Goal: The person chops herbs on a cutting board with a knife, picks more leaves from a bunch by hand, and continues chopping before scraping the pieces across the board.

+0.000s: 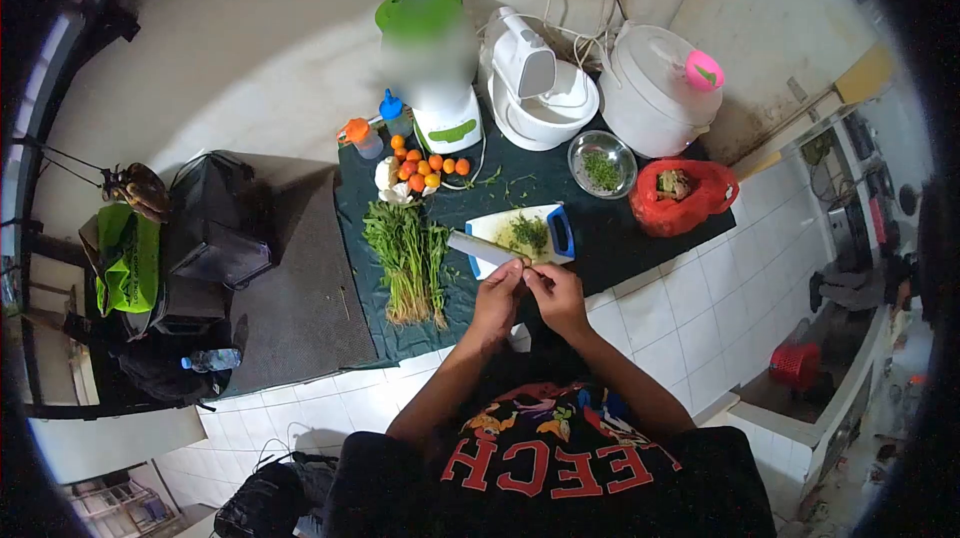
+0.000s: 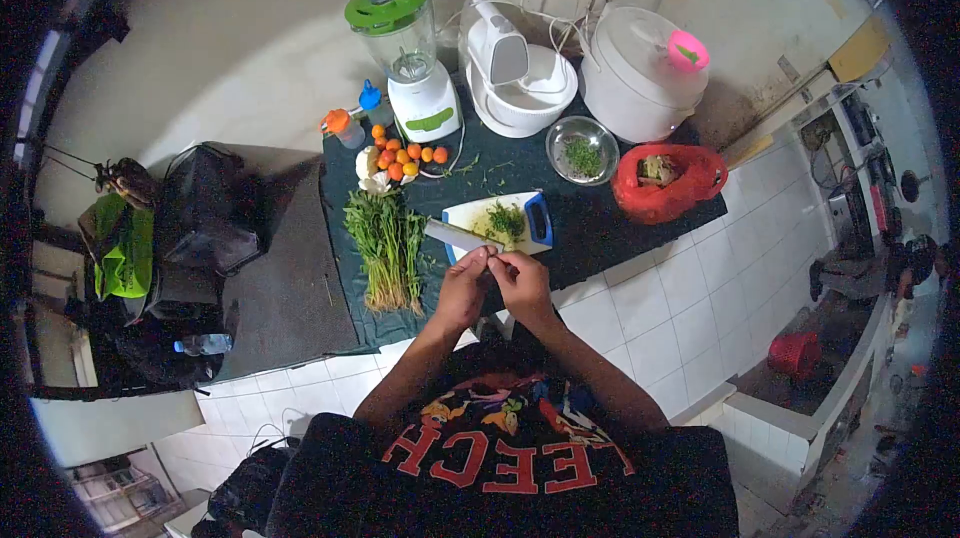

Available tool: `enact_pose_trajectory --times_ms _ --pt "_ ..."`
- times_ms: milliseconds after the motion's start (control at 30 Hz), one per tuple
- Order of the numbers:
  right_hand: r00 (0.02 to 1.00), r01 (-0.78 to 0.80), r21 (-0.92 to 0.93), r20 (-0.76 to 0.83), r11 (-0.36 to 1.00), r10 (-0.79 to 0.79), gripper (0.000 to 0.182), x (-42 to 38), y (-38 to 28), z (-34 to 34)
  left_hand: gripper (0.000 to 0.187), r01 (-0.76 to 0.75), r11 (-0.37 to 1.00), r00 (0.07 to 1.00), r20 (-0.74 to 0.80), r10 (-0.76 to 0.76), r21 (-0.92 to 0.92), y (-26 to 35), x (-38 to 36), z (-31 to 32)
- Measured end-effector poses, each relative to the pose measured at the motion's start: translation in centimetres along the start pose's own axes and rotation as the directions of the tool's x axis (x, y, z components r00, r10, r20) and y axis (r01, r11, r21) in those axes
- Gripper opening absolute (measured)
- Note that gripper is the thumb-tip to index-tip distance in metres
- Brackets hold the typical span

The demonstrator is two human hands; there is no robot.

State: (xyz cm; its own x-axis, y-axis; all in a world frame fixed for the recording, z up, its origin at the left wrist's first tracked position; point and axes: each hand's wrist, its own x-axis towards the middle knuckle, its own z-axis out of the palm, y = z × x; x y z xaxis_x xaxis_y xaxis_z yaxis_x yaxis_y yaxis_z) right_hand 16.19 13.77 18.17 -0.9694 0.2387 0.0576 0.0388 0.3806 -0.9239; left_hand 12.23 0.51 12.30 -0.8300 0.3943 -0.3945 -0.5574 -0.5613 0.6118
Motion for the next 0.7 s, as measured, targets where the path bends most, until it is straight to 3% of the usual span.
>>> enact_pose_trajectory --times_ms 67,133,200,267,300,333,400,433,567,633,700 --pt "0.997 -0.078 0.053 0.033 0.996 0.076 0.022 -0.3 1.0 -0.2 0.026 0.068 0.996 0.996 0.066 -0.064 -0.059 0.0 -0.4 -0.4" --pt "0.967 -0.154 0.140 0.223 0.978 0.120 0.026 0.1 0.9 -0.7 0.025 -0.104 0.982 0.994 0.039 0.099 0.157 0.5 -1.0 0.0" --pt "0.954 -0.193 0.066 0.246 0.979 0.172 0.029 -0.4 1.5 -1.5 0.025 -0.118 0.962 0.993 0.020 0.116 0.248 1.1 -1.9 -0.5" --pt "0.981 0.062 -0.382 0.191 0.922 0.013 0.027 -0.1 3.8 -2.1 0.026 -0.113 0.943 0.989 -0.052 0.136 0.312 1.8 -2.2 -1.2" --pt "0.987 0.117 -0.514 0.158 0.850 -0.040 0.029 -0.2 5.0 -2.1 0.026 -0.126 0.950 0.988 -0.053 0.147 0.287 1.7 -2.1 -2.0" --pt "0.987 0.108 -0.511 0.157 0.853 -0.031 0.029 0.0 6.1 -2.1 0.026 -0.116 0.949 0.989 -0.058 0.138 0.292 2.3 -2.2 -2.1" --pt "0.965 0.251 -0.781 0.248 0.572 -0.084 0.027 0.4 8.9 -1.7 0.024 -0.029 0.890 0.988 -0.124 0.095 0.455 3.3 -2.7 -2.7" --pt "0.952 0.306 -0.837 0.273 0.453 -0.139 0.026 0.3 12.6 -0.7 0.020 -0.105 0.907 0.983 -0.099 0.158 0.407 2.3 -2.2 -4.4" --pt "0.933 0.360 -0.809 0.327 0.465 -0.154 0.020 0.9 14.5 1.1 0.015 -0.122 0.909 0.941 -0.245 0.234 0.398 3.8 -3.1 -3.1" --pt "0.897 0.428 -0.841 0.349 0.331 -0.272 0.024 0.9 14.4 2.0 0.013 -0.151 0.904 0.932 -0.246 0.264 0.399 3.3 -2.8 -4.1" --pt "0.897 0.436 -0.816 0.364 0.380 -0.250 0.028 0.5 14.3 2.4 0.009 -0.144 0.871 0.916 -0.270 0.298 0.470 3.0 -3.0 -4.7"
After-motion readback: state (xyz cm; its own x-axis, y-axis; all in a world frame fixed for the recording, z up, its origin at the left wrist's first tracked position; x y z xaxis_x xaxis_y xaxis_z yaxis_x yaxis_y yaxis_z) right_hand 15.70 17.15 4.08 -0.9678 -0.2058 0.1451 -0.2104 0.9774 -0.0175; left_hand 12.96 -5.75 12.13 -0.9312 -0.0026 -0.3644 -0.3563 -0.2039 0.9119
